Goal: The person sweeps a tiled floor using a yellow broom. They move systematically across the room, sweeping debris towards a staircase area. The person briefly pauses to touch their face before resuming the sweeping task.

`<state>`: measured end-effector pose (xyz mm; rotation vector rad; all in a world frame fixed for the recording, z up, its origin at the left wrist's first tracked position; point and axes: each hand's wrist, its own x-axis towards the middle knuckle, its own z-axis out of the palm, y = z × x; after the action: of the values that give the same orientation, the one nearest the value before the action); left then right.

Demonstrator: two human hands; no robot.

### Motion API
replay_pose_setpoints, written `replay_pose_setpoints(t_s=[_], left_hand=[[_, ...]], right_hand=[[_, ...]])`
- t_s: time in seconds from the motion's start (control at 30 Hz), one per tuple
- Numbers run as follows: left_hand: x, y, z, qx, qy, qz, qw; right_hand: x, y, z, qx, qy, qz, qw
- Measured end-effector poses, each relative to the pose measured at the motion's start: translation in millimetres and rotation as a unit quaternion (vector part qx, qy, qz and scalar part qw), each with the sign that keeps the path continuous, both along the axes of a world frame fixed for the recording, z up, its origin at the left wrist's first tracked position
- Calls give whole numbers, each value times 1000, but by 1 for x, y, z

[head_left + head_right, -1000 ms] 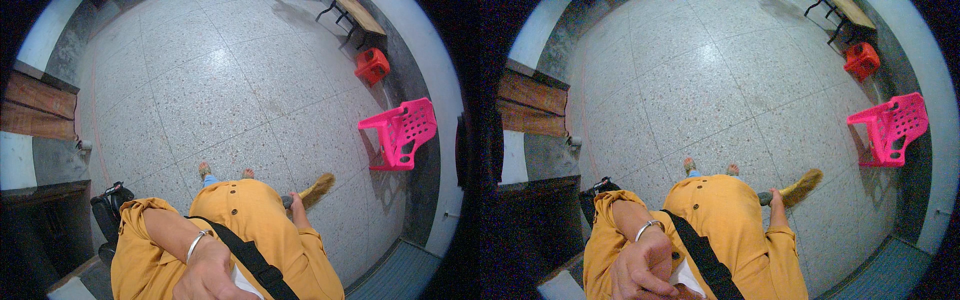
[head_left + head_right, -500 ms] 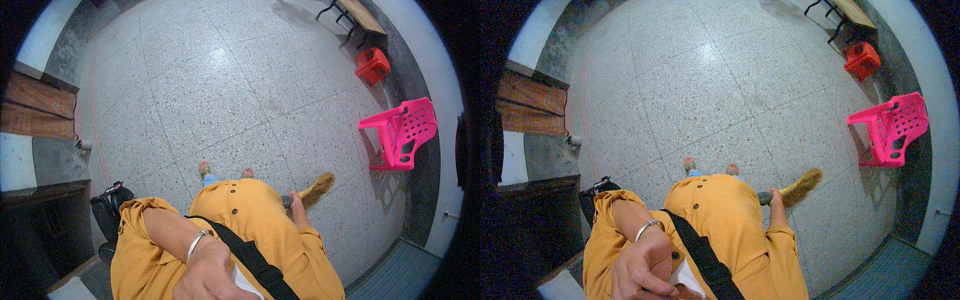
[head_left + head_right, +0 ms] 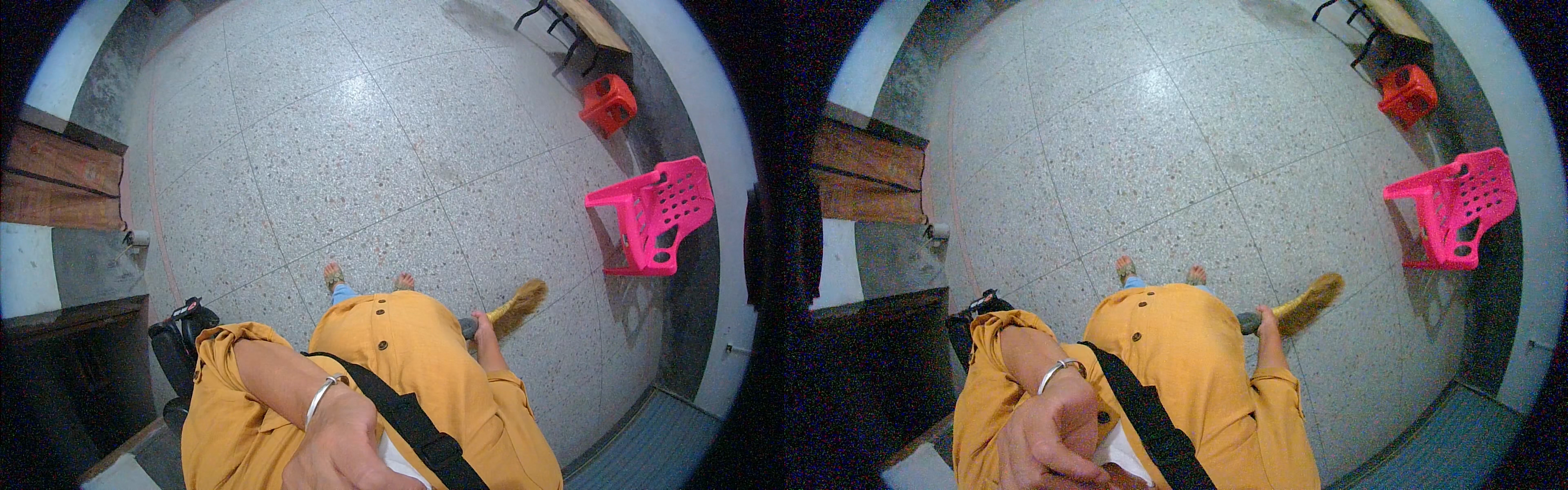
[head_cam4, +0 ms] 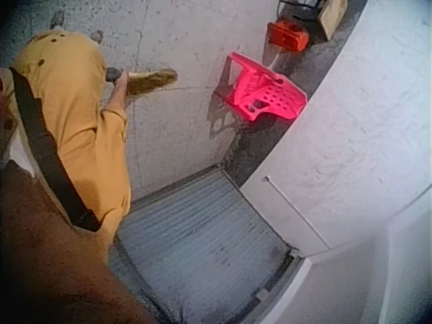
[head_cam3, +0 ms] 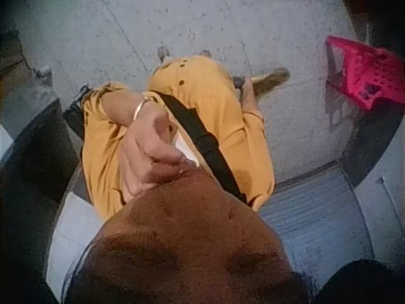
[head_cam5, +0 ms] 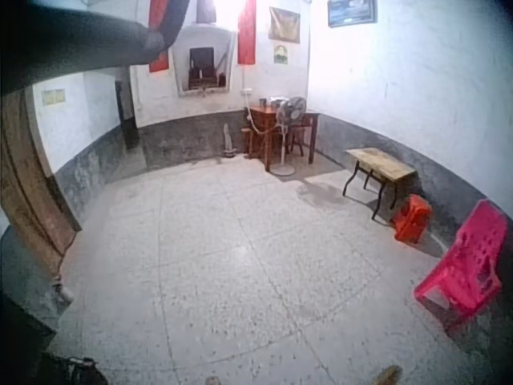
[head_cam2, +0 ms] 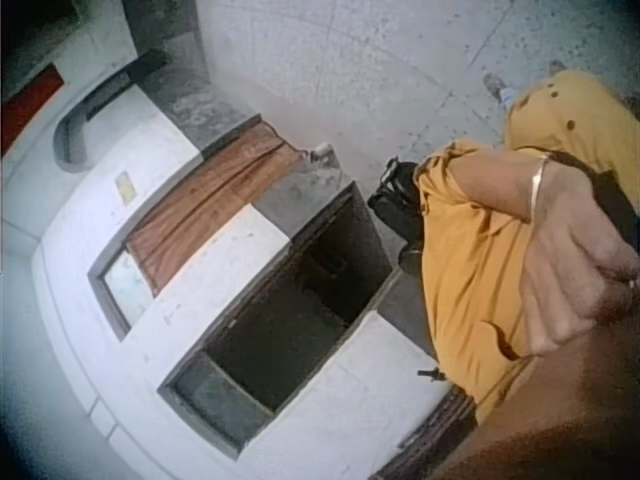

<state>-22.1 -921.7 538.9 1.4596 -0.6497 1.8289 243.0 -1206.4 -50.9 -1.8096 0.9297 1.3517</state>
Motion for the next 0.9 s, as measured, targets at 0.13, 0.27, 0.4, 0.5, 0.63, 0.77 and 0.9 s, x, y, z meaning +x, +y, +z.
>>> replay_pose_setpoints(t_s=[0.13,0.27,0.4,0.5,0.63,0.77,0.9], left_hand=[[-3,1,-2,1,11,0,1000],[-2,-4,-3,-30,20,17,999],[2,3,-3,-6,8,0,1000],[3,6,-3,3,4,-7,1000],[4,7,-3,5,2,-18,1000],[4,5,-4,5,6,-10,1000],[2,4,-3,9,12,-17,1000]], right_hand=[[-1,0,-2,24,-10,-15,1000],[0,4,0,-10,-7,5,1000],[-1,3,-4,-14,-19,-37,999],[-1,-1,-7,25,-17,-57,998],[2,-5,-8,0,-14,-50,999],[-6,11,15,-5,-36,-40,999],[-4,6,13,17,-42,-40,998]])
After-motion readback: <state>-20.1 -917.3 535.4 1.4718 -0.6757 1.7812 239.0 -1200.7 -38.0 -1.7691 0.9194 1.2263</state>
